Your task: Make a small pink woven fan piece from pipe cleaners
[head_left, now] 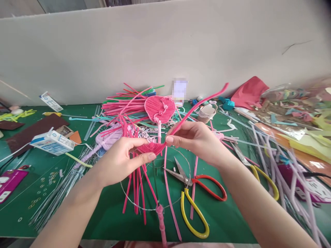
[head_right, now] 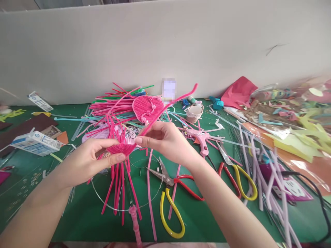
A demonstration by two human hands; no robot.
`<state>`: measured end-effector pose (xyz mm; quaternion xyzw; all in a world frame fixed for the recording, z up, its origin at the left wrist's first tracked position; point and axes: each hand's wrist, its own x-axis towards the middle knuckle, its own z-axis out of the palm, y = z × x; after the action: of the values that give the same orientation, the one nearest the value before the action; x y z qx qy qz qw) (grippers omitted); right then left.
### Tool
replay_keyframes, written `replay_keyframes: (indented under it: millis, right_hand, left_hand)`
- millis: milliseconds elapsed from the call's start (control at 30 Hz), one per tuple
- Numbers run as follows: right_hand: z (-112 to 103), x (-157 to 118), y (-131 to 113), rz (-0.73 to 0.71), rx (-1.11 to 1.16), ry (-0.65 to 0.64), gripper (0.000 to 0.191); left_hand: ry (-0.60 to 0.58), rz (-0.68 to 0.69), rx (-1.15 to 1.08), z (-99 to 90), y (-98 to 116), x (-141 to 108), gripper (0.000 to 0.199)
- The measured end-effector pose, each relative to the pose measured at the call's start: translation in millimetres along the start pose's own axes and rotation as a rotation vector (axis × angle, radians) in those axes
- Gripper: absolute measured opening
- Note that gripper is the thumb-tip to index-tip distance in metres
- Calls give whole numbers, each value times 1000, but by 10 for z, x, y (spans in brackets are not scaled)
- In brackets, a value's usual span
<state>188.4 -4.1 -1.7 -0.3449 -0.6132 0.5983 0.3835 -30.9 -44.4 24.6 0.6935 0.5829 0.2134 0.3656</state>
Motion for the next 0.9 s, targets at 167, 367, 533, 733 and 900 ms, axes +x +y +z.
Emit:
replay_keyframes:
  millis: [167,367,533,733,900]
  right_hand:
    - [96,-52,100,192,338,-60,28]
    - [231,-82,163,435,767,-211,26]
    - [338,-134,177,569,890,-305,35]
    - [439,-222,121,565,882,-286,34]
    - [493,-262,63,411,748,-215,34]
  left_hand:
    - [54,-24,18,-5,-67,-45,60]
    - [-62,160,-142,-47,-7,-123,19]
    - [-113,219,-190,-58,4,-164,12]
    - [-115,411,-49,-136,-43,-119,7]
    - [-28,559,129,-242,-52,-113,6]
